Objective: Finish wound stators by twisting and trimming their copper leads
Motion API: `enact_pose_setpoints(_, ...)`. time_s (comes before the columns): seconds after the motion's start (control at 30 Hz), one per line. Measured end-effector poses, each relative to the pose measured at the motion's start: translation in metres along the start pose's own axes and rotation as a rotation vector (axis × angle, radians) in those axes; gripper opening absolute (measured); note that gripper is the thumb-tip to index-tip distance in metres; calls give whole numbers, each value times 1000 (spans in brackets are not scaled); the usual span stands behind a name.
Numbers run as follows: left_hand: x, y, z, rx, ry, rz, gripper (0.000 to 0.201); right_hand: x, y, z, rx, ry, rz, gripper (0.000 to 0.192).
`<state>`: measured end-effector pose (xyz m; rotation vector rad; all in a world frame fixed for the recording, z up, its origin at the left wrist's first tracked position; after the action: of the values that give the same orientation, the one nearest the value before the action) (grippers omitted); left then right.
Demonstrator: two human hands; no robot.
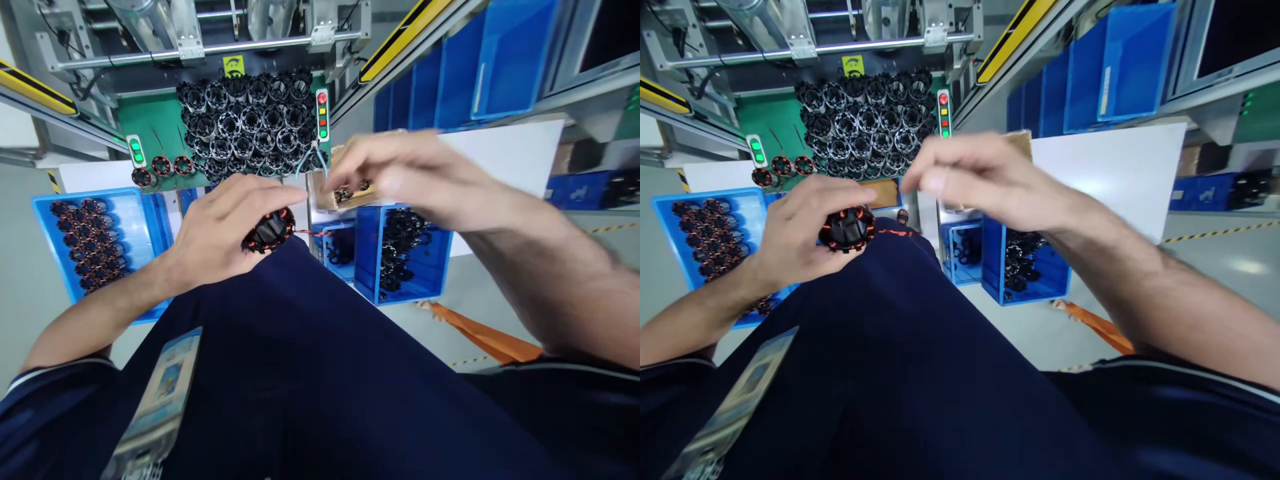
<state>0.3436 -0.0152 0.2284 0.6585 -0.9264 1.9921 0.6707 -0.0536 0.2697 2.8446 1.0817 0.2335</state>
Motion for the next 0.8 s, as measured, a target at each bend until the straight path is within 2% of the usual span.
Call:
enact_pose_setpoints(0.03, 0, -3, -3, -91, -56, 18, 45, -5, 0, 7, -70, -176, -102, 56)
enact_pose_setpoints(0.1, 0, -9, -8, -198, -64, -28, 39, -23, 0, 23, -192, -510, -365, 53)
enact_pose_setpoints(0.17, 1, -15, -9, -252, -20, -103, 32, -46, -1, 39, -238, -818, -514, 52)
enact_pose_setpoints(0.27, 4, -24, 0, -279, 40, -198, 32, -76, 2, 61, -207, -1107, -502, 43)
enact_pose_setpoints(0.33, 7, -30, 10, -319, 24, -228, 29, -90, 6, 72, -162, -1189, -462, 42)
enact_pose_setpoints(0.4, 11, -35, 19, -418, -104, -224, 18, -99, 10, 78, -116, -1213, -473, 45)
enact_pose_setpoints(0.47, 11, -36, 24, -515, -238, -210, 9, -102, 13, 77, -68, -1134, -483, 50)
enact_pose_setpoints(0.53, 5, -34, 25, -445, -220, -267, 12, -99, 16, 70, -26, -855, -390, 58)
enact_pose_setpoints(0.6, -5, -28, 20, -202, -88, -351, 14, -91, 20, 61, -17, -426, -205, 59)
enact_pose_setpoints(0.7, -20, -14, 8, 215, 175, -417, 29, -76, 30, 52, -25, 139, 24, 43)
enact_pose_setpoints(0.8, -32, 5, -7, 559, 631, -445, 41, -60, 48, 68, 59, 488, 155, 41)
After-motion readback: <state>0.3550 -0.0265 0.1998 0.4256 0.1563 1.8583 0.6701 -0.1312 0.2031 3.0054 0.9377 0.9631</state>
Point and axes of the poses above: each hand's wrist, its own y-axis away from the middle knuckle, its own x-axis out of the back of the hand, z = x × y, the point moved 1 cm from there along -y, towards the middle knuckle, and after that the axes turned 12 degrees about -z, right-handed, at the moved point
